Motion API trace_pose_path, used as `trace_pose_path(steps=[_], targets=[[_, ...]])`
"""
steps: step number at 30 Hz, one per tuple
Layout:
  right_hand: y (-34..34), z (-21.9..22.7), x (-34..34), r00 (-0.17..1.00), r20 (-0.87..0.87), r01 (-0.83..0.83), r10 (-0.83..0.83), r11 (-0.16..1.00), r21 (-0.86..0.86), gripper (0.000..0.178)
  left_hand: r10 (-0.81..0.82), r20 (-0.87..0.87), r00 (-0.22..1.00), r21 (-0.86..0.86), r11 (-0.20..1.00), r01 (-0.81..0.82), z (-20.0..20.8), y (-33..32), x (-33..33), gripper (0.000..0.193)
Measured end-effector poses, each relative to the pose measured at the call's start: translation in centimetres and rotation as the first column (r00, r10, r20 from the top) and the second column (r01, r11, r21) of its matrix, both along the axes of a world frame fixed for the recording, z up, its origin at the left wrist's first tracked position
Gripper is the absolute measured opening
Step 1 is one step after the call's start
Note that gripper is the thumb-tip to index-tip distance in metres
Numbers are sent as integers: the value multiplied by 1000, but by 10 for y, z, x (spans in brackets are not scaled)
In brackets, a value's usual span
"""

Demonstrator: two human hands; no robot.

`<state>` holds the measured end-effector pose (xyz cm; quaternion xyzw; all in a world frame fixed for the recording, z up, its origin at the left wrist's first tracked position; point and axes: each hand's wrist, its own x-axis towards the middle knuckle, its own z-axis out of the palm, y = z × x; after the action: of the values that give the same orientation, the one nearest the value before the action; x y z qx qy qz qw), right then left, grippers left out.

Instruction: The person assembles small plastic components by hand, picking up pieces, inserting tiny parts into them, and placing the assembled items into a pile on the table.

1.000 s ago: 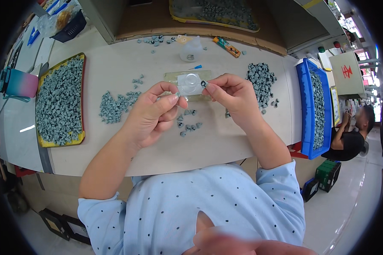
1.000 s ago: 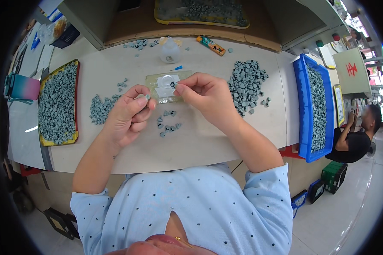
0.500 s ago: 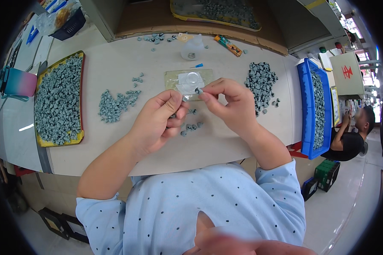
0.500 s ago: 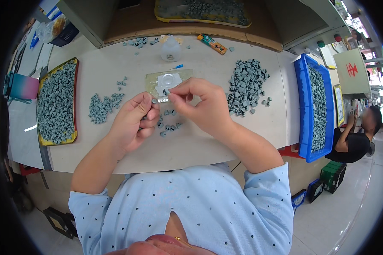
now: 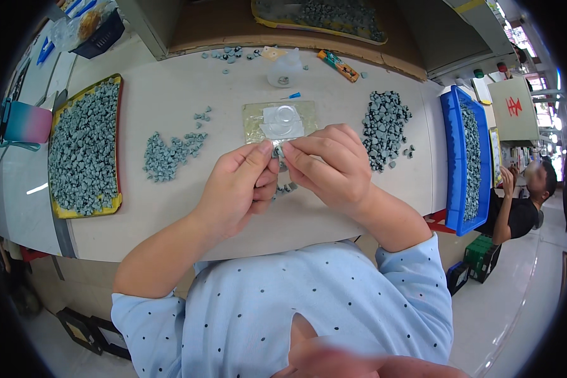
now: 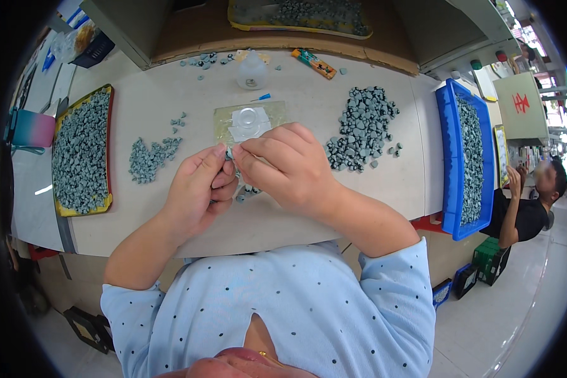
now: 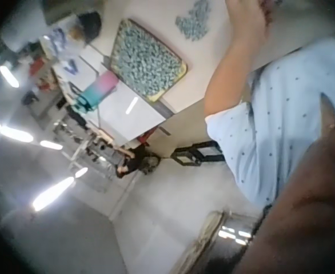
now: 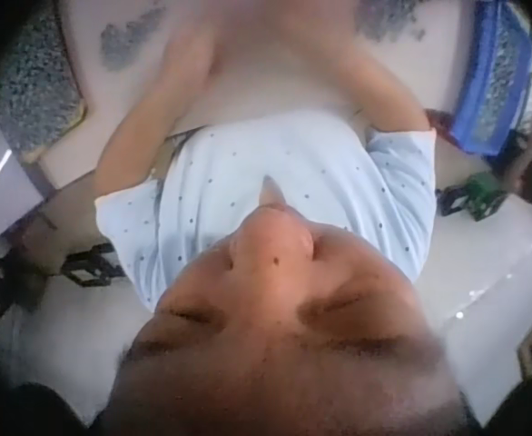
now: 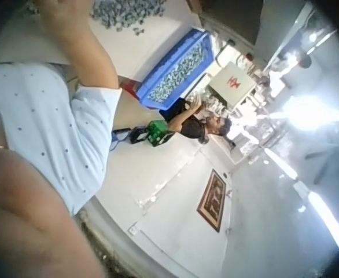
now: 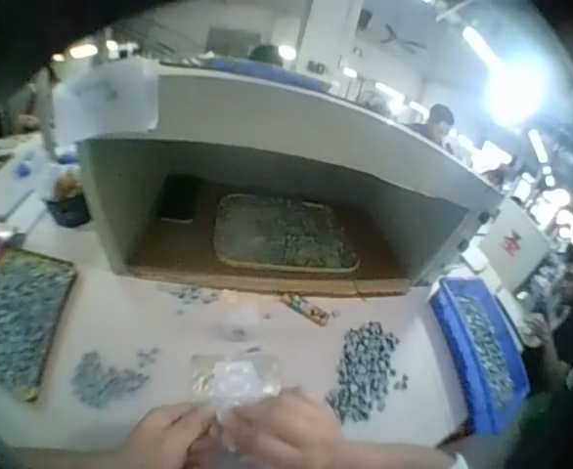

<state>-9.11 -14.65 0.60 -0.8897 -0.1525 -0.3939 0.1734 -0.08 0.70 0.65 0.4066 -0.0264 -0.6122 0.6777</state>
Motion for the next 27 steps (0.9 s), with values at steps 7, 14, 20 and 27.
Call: trace_pose_path(steps=[7,14,20,27], targets=[[8,0,1,1000,3,1,0,987,-159,19,50,82,995,48,997,-54,-1,6,-1,28],[25,-12,11,995,99,-18,34,988,-155,19,125,124,984,61,989,-134,2,17,-3,30],[28,-11,19,995,-52,-80,86,991,106,21,164,272,948,52,981,-185,4,24,5,31],[35,-9,17,996,-64,-60,69,989,135,26,179,416,891,29,977,-210,-1,27,3,32]])
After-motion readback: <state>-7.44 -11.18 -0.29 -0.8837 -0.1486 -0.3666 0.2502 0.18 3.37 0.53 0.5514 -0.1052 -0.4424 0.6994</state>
